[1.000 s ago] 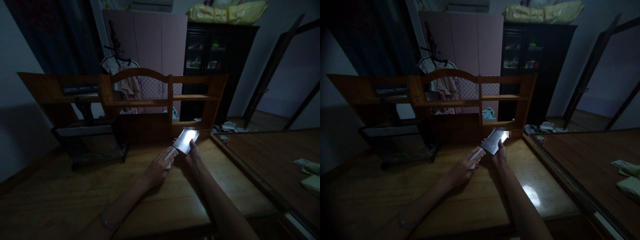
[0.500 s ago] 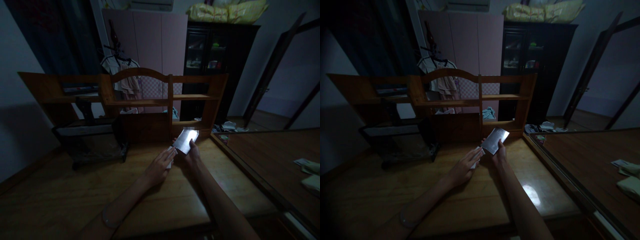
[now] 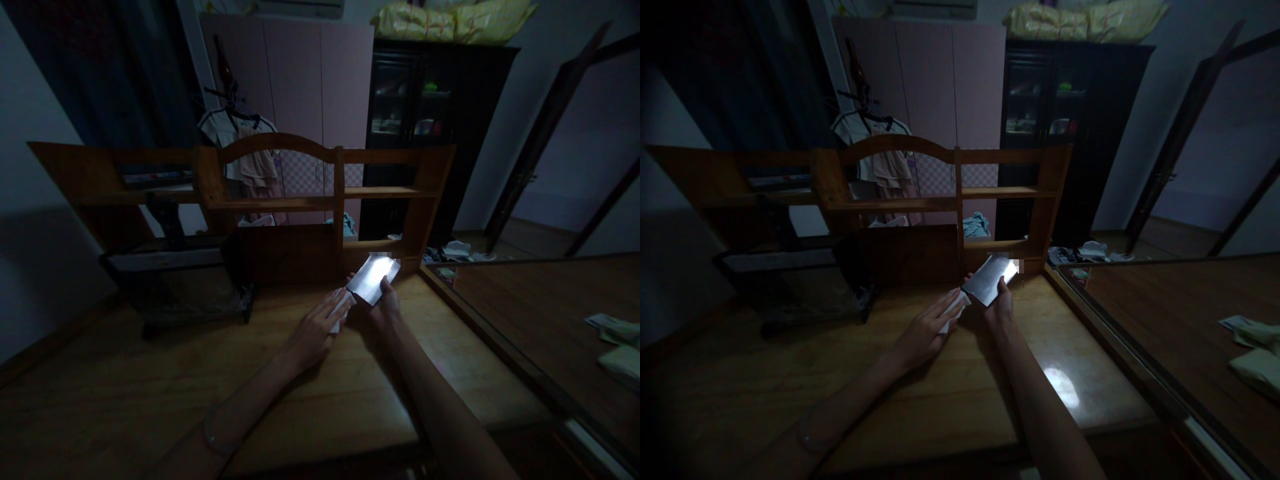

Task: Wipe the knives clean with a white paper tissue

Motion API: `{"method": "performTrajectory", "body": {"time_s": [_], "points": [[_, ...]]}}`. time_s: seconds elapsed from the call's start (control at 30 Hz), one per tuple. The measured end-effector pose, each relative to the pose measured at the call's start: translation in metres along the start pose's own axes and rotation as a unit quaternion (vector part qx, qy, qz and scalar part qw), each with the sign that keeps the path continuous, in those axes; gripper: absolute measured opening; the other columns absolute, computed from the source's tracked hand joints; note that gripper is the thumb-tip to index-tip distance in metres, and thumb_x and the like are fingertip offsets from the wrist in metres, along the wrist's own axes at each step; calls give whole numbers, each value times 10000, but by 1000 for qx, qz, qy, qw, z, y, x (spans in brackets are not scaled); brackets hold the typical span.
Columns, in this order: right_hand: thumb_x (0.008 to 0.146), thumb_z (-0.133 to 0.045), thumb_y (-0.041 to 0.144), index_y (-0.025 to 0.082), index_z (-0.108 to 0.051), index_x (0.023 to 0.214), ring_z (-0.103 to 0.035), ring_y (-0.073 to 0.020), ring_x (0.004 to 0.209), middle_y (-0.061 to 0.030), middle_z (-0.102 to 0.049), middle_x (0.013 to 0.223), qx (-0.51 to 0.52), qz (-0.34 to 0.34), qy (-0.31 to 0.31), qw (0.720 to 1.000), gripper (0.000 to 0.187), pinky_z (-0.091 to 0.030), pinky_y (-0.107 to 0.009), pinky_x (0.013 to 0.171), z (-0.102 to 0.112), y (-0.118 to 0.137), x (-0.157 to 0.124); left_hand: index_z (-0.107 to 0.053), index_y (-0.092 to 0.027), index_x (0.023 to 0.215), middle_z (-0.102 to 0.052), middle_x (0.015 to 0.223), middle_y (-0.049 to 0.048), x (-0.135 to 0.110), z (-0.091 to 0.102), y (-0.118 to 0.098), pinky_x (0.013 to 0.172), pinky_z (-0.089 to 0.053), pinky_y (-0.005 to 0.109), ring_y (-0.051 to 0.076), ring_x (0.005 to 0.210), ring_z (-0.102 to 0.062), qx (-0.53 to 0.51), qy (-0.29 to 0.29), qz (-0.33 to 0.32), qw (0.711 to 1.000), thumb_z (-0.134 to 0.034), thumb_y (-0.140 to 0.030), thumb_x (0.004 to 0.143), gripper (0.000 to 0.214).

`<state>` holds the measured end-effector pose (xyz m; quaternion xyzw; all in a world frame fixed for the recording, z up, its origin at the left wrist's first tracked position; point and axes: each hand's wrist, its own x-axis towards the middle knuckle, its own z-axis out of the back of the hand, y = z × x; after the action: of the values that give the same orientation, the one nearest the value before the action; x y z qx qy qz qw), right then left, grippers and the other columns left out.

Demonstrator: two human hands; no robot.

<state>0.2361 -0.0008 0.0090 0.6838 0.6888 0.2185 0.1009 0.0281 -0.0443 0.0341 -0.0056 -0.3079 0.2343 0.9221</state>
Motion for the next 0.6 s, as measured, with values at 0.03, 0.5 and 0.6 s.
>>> {"method": "performTrajectory", "body": {"time_s": [0.03,0.5,0.6], "points": [[890,-367,492,52,-456,1260,-573,-294,1107,-197,-609,1175,-2,0,0,1000,582,-425,-507,959,1,0,0,-272,-243,1423,-197,1514,18,0,0,1,1140,-257,426,185,1391,-149,3,1,-2,1000,-368,-138,912,530],[879,-378,496,60,-498,1207,-592,-301,1080,-188,-640,1125,-11,-18,-28,999,559,-439,-524,939,2,-3,1,-232,-214,1438,-274,1488,49,-2,-4,5,1132,-277,405,166,1377,-203,18,7,0,1000,-350,-118,907,553],[881,-368,500,60,-504,1198,-599,-295,1071,-188,-646,1112,-11,-12,-29,999,560,-441,-515,940,3,-3,2,-239,-221,1436,-269,1489,43,-1,-3,4,1134,-269,414,168,1376,-204,13,7,3,1000,-353,-135,914,542]]}}
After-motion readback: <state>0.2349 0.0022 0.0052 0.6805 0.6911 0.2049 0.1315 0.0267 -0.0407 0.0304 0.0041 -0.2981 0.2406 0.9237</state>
